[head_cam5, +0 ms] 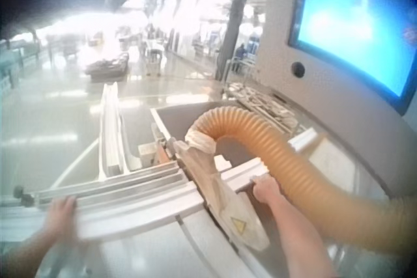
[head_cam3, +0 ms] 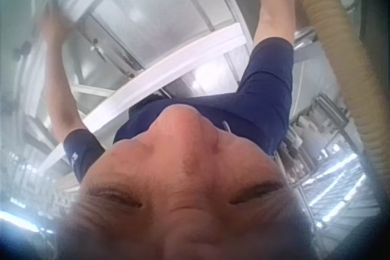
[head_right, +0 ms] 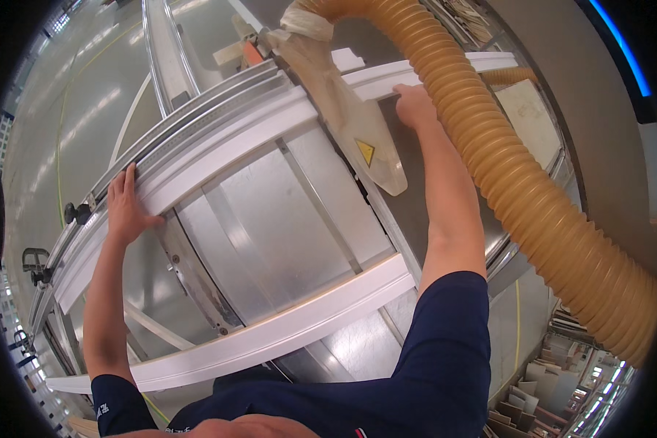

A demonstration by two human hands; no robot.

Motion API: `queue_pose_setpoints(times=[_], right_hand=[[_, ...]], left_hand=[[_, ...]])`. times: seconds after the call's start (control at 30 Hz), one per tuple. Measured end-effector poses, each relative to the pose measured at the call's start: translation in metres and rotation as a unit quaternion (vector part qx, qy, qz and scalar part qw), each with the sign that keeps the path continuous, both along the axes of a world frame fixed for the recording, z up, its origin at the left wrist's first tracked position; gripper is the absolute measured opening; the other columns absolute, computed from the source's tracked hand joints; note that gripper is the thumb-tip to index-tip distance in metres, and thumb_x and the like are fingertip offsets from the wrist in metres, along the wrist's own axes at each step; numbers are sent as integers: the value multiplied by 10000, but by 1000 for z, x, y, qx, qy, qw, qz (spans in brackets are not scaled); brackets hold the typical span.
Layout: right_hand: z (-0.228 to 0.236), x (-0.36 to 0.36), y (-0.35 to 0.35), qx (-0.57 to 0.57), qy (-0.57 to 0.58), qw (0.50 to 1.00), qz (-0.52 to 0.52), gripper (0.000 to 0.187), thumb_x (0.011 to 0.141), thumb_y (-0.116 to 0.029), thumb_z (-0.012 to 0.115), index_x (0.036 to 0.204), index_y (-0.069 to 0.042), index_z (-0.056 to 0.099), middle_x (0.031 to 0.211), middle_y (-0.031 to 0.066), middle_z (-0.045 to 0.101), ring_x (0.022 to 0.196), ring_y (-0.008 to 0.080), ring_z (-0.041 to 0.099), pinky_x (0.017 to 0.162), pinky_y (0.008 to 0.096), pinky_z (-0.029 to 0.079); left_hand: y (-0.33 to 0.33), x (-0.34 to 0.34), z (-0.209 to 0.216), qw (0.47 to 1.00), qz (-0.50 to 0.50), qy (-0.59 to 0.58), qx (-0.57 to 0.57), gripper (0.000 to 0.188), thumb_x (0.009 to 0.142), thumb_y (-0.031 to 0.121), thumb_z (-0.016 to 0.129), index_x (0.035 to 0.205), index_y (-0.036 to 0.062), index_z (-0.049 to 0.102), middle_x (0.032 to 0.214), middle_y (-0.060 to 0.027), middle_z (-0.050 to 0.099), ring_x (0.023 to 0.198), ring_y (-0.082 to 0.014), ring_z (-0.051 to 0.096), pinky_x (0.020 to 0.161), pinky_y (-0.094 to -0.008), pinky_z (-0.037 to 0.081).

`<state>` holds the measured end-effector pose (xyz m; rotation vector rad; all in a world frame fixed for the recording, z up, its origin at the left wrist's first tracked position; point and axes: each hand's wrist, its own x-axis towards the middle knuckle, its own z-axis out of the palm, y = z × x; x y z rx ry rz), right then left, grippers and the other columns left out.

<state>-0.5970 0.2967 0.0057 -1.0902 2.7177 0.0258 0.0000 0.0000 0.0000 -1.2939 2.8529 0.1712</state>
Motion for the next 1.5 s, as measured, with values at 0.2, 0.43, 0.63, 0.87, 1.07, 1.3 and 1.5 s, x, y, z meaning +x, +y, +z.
queue_pose_setpoints(times=[0.2,0.43,0.63,0.87,1.07,1.3,1.5], right_hand=[[-37,-55,-30,-73,156,977,128,751,863,46,476,1581,-167,428,1655,156,385,1408,404,465,1213,457,345],[-34,-68,-33,-60,122,986,99,536,910,-48,533,1432,-160,572,1472,124,585,1245,425,592,1087,489,473],[-27,5,39,-136,142,978,-65,536,924,-428,671,1316,-63,655,1289,215,679,1233,436,597,1069,497,471],[-29,28,110,-92,29,927,-362,1108,731,-564,774,1562,32,347,1494,299,526,1393,419,514,1163,490,400],[-9,45,162,-195,-58,921,-332,905,756,-356,795,1468,51,412,1296,239,636,1160,342,653,975,440,529],[54,201,192,-315,-269,844,-341,1004,773,-285,824,1572,-7,284,1313,204,574,1106,284,616,921,420,530],[62,349,221,-440,-345,744,-365,955,813,-240,833,1561,-31,277,1333,187,537,1158,296,594,973,436,540]], left_hand=[[1,-11,6,1000,-22,18,-14,1390,420,250,989,1616,123,291,1468,-156,434,1407,-390,367,1230,-474,296],[3,-6,2,999,-38,23,-21,1388,435,290,966,1625,115,274,1487,-171,429,1415,-399,365,1229,-485,297],[3,-3,2,999,-30,36,-16,1372,461,282,975,1631,131,274,1496,-170,427,1416,-392,371,1236,-469,291],[5,0,11,999,-28,43,2,1307,526,311,954,1636,140,285,1579,-185,385,1493,-400,313,1267,-467,259],[16,89,-4,993,-107,-19,-52,1040,736,154,796,1646,178,293,1708,-143,244,1592,-331,193,1306,-497,177],[-17,198,-56,958,-165,-18,-233,778,905,0,533,1614,280,378,1681,-131,322,1546,-335,321,1278,-557,197],[30,234,-59,966,-212,25,-147,753,893,-1,563,1568,313,453,1650,-142,358,1489,-439,354,1223,-646,249]])
